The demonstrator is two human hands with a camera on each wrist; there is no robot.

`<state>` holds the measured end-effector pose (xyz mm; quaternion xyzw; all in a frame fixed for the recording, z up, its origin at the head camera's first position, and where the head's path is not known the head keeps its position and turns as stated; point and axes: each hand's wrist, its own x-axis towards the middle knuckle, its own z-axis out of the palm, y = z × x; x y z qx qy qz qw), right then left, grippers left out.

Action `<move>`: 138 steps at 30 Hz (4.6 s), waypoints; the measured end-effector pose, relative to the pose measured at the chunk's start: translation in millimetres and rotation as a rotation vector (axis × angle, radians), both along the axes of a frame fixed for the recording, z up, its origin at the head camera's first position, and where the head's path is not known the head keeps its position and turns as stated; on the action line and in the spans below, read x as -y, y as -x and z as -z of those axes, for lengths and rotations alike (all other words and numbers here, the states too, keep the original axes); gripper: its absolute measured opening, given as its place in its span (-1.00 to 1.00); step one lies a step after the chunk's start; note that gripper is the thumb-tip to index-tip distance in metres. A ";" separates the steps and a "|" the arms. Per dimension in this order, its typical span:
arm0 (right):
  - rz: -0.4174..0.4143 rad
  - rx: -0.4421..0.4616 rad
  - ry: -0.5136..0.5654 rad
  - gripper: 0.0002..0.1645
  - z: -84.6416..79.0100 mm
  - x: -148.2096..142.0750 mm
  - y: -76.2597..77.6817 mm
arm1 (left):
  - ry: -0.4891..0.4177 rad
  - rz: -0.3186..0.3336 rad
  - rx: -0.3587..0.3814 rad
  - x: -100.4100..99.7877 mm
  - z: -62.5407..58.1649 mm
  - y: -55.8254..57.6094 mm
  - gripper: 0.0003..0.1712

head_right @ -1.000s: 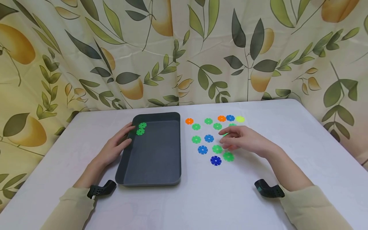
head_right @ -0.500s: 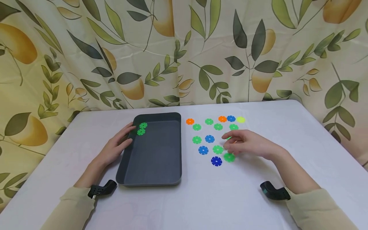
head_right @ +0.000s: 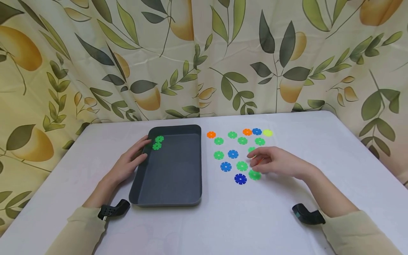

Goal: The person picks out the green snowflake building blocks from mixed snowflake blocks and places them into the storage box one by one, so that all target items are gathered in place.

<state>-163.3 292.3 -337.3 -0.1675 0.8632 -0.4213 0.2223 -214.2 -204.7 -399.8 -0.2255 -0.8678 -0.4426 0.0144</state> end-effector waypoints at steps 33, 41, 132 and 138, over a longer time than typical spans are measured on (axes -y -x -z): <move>-0.012 -0.146 -0.164 -0.60 6.1 15.7 -9.8 | -0.016 0.015 -0.011 0.1 0.1 -1.1 -0.41; -0.028 -0.167 -0.172 -0.67 5.9 15.4 -11.5 | -0.015 0.010 -0.008 0.0 -0.1 -1.0 -0.41; -0.082 -0.007 0.236 -0.61 -27.4 210.0 98.8 | -0.009 0.001 -0.010 -1.1 2.0 1.5 -0.42; -0.094 0.019 0.240 -0.60 -20.6 225.7 103.3 | 0.005 0.003 -0.020 -0.4 -0.2 0.4 -0.42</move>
